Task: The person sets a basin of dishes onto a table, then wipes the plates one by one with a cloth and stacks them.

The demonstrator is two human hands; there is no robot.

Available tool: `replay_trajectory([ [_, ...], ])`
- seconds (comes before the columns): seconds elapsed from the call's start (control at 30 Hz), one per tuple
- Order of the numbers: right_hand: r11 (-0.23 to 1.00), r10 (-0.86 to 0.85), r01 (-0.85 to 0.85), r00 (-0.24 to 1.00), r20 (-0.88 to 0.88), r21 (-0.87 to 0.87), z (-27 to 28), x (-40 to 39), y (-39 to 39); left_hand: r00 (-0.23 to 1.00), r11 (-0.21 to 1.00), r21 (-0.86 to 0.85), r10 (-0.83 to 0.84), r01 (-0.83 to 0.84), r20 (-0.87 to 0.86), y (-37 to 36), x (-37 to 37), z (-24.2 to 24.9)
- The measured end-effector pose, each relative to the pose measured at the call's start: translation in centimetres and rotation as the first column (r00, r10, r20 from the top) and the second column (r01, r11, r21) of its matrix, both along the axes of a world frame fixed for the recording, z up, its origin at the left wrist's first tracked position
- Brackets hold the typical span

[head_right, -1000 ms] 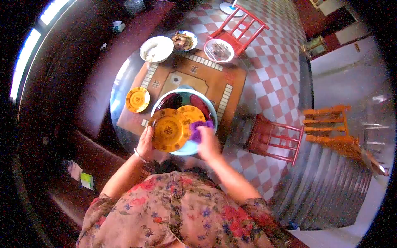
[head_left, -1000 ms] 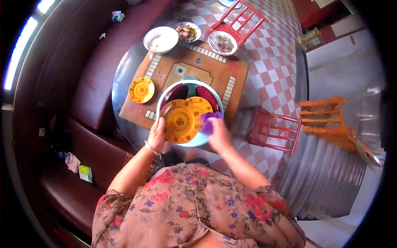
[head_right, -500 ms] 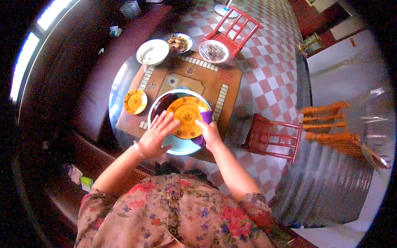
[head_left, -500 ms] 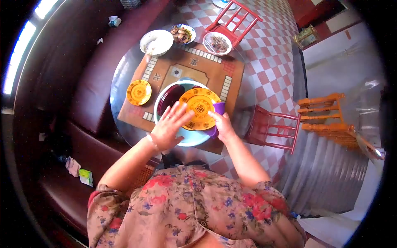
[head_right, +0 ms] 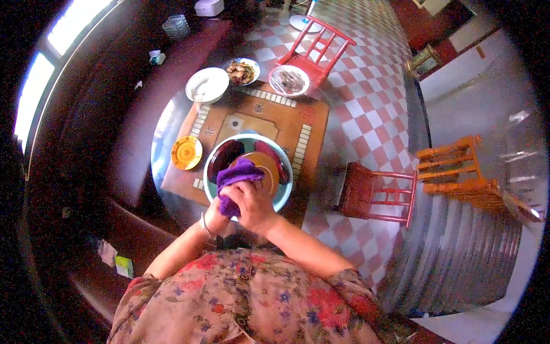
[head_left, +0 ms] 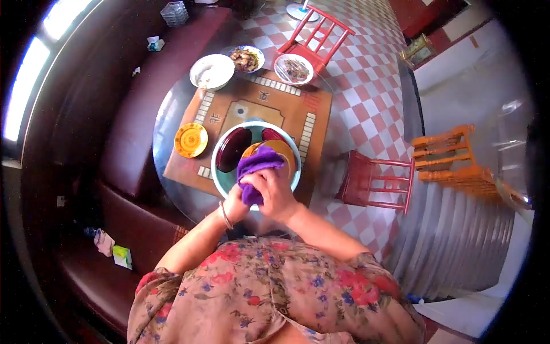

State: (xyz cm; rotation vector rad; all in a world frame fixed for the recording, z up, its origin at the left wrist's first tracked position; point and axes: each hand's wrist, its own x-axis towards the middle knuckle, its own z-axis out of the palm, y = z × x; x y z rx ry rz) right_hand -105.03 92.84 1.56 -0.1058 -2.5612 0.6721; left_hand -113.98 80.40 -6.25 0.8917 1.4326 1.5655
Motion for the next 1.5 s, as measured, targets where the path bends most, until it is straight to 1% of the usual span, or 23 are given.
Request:
replay_trajectory([
  [0.1,0.983,-0.156,0.147,0.985,-0.076,-0.109,-0.2,-2.9,2.8,0.875,0.992,-0.022,-0.1,0.125,0.473,0.1,-1.8,2.0],
  [0.17,0.915,-0.237,0.194,0.968,-0.083,-0.355,-1.0,-4.1,6.0,0.91,0.994,-0.009,-0.099,0.112,0.403,-0.1,-1.9,3.5],
  [0.23,0.651,-0.306,0.369,0.927,0.216,-0.663,-3.0,-3.5,8.1,0.899,0.999,-0.032,-0.02,0.038,0.438,-0.6,-1.5,3.2],
  [0.3,0.724,-0.465,0.421,0.883,0.064,-0.546,-5.7,-1.9,6.5,0.823,0.999,-0.005,0.039,-0.044,0.567,0.0,-1.3,3.3],
  [0.43,0.954,-0.028,0.015,0.999,-0.038,-0.3,-1.0,-0.7,-1.2,0.485,0.984,-0.028,0.112,-0.177,0.867,-0.5,-0.5,-0.9],
  [0.47,0.965,-0.035,0.027,0.999,-0.027,-0.263,-0.6,-0.8,-1.5,0.771,0.989,-0.04,0.136,-0.142,0.622,-0.5,-0.4,-0.1],
  [0.5,0.973,-0.044,0.039,0.999,-0.017,-0.226,-0.5,-0.9,-1.6,0.794,0.99,-0.047,0.137,-0.136,0.592,-0.4,-0.3,0.6],
  [0.53,0.966,-0.096,0.087,0.995,-0.025,-0.243,-1.2,-1.2,-0.4,0.817,0.99,-0.053,0.137,-0.13,0.561,-0.3,-0.2,1.3],
  [0.57,0.956,-0.149,0.136,0.988,-0.03,-0.26,-2.5,-1.6,1.8,0.609,0.988,-0.05,0.131,-0.149,0.782,0.1,-0.2,1.7],
  [0.7,0.617,-0.499,0.488,0.849,0.172,-0.617,-7.2,-0.9,9.5,0.624,0.987,-0.121,0.163,-0.11,0.765,-0.5,-0.5,1.9],
  [0.77,0.653,-0.519,0.46,0.85,0.086,-0.602,-4.4,0.7,8.7,0.551,0.983,-0.092,0.167,-0.161,0.818,0.1,-0.3,2.2],
  [0.9,0.895,-0.054,0.02,0.997,-0.063,-0.446,0.9,1.6,0.7,0.362,0.986,-0.047,0.104,-0.163,0.926,0.7,-0.9,2.1],
  [0.97,0.997,0.071,-0.07,0.997,0.028,-0.042,-1.4,2.4,-0.5,0.275,0.99,-0.054,0.087,-0.129,0.958,0.5,-0.7,1.0],
  [1.07,0.964,-0.192,0.192,0.981,0.019,-0.186,-3.3,2.3,3.4,0.522,0.989,-0.038,0.108,-0.142,0.846,0.4,-1.1,2.2],
  [1.13,0.774,-0.438,0.459,0.885,0.155,-0.435,-5.2,2.5,7.8,0.588,0.994,-0.063,0.106,-0.094,0.802,0.0,-1.2,2.8],
  [1.17,0.537,-0.508,0.535,0.822,0.256,-0.652,-9.4,3.7,10.7,0.622,0.994,-0.091,0.105,-0.054,0.776,-0.4,-0.8,3.2],
  [1.2,0.547,-0.583,0.599,0.774,0.247,-0.585,-7.1,4.3,11.2,0.657,0.993,-0.115,0.099,-0.02,0.747,-0.6,-0.5,3.2],
  [1.3,0.499,-0.382,0.288,0.92,0.091,-0.817,0.5,3.5,7.6,0.693,0.994,-0.111,0.088,-0.011,0.716,-0.5,0.8,2.1],
  [1.37,0.903,-0.105,0.099,0.994,0.01,-0.418,2.2,3.0,4.7,0.751,0.995,-0.091,0.087,-0.036,0.655,-0.2,1.4,1.6],
  [1.4,0.952,-0.033,0.031,0.999,-0.002,-0.304,2.6,2.0,2.4,0.778,0.996,-0.076,0.084,-0.046,0.623,0.0,1.8,0.7],
  [1.43,0.982,0.04,-0.039,0.999,0.0,-0.186,2.6,1.1,0.6,0.972,0.993,-0.099,-0.038,0.062,0.233,-0.4,1.4,-1.1],
  [1.47,0.991,-0.012,0.015,1.0,0.023,-0.132,1.8,0.6,0.1,0.971,0.985,-0.145,-0.12,0.091,-0.206,-0.7,1.0,-2.8],
  [1.5,0.995,-0.062,0.065,0.997,0.043,-0.077,0.4,0.2,0.2,0.941,0.987,-0.105,-0.15,0.124,-0.303,-0.2,0.9,0.3],
])
